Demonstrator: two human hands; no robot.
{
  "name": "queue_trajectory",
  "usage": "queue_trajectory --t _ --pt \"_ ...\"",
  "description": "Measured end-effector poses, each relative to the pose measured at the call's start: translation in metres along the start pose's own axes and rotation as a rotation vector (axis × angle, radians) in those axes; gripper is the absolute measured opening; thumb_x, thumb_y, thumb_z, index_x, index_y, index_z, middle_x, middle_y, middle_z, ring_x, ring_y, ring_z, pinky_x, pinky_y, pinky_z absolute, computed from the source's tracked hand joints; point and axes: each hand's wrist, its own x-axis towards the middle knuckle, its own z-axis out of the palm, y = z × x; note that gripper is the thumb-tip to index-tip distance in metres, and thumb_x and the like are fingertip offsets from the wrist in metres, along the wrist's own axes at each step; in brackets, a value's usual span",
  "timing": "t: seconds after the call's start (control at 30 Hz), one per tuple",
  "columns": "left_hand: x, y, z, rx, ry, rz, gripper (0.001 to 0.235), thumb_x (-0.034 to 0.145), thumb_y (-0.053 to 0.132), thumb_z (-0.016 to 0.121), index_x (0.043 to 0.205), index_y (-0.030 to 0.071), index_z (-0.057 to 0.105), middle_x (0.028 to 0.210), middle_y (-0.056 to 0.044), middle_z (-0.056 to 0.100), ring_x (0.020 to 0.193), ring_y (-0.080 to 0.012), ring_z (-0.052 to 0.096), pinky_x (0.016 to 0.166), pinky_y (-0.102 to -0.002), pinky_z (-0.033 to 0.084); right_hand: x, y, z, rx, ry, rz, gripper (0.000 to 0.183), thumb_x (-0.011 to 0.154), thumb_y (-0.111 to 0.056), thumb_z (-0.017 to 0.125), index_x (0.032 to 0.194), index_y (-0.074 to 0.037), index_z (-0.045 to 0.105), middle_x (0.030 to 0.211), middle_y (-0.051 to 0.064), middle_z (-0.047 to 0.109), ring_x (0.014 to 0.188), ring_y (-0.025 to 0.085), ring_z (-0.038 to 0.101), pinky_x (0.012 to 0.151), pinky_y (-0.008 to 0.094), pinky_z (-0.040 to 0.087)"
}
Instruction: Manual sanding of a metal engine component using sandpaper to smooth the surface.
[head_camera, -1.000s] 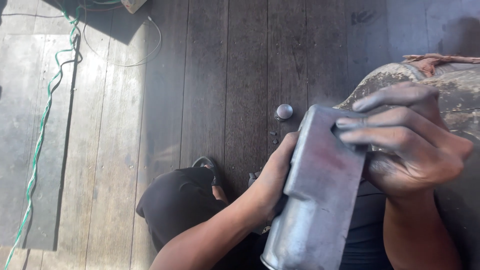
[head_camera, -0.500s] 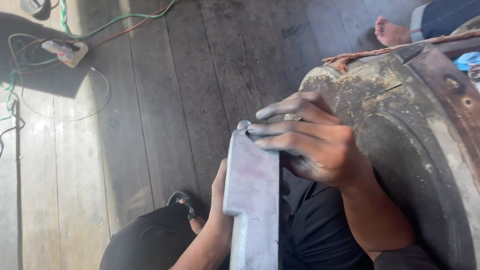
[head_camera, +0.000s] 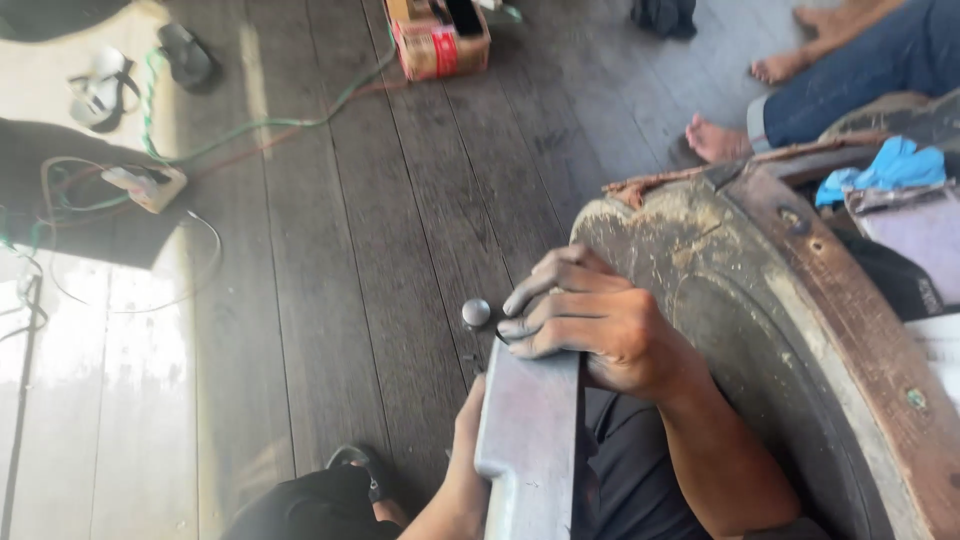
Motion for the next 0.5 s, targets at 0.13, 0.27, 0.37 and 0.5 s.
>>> queue_trajectory --t 0.13,0.27,0.37,0.5 --pt "0.177 -0.051 -0.129 0.025 -0.038 -0.004 0.065 0.091 0.052 0.038 0.134 0.008 0.058 0.131 -0.016 0.062 0.11 -0.0272 0.054 0.095 -0.041 0.039 0.001 -0.005 0.002 0.162 -0.149 0.08 0.037 0.096 -0.024 0.042 0.098 -0.01 0.076 0.108 0.002 0.077 0.114 0.021 0.07 0.108 0.04 0.041" --pt "0.184 -0.105 -0.168 0.035 -0.06 -0.068 0.065 0.091 0.052 0.038 0.135 0.008 0.058 0.131 -0.016 0.062 0.11 -0.0268 0.054 0.094 -0.04 0.039 -0.017 -0.008 0.01 0.069 -0.114 0.097 0.037 0.099 -0.021 0.042 0.099 -0.013 0.079 0.105 0.001 0.074 0.114 0.024 0.063 0.114 0.045 0.031" --pt "0.188 -0.125 -0.178 0.049 -0.091 -0.073 0.065 0.091 0.052 0.038 0.135 0.008 0.058 0.131 -0.016 0.062 0.11 -0.0264 0.055 0.094 -0.04 0.04 -0.006 -0.019 -0.001 0.068 0.017 -0.01 0.014 0.084 -0.007 0.065 0.07 -0.006 0.063 0.082 0.003 0.07 0.091 0.022 0.065 0.099 0.042 0.043" --pt "0.172 -0.165 -0.203 0.065 -0.106 -0.097 0.066 0.092 0.052 0.038 0.136 0.008 0.058 0.131 -0.016 0.062 0.11 -0.026 0.055 0.094 -0.039 0.04 -0.016 -0.029 0.0 0.064 -0.074 0.094 0.027 0.093 -0.016 0.051 0.092 -0.012 0.077 0.1 -0.002 0.077 0.115 0.021 0.065 0.114 0.041 0.037"
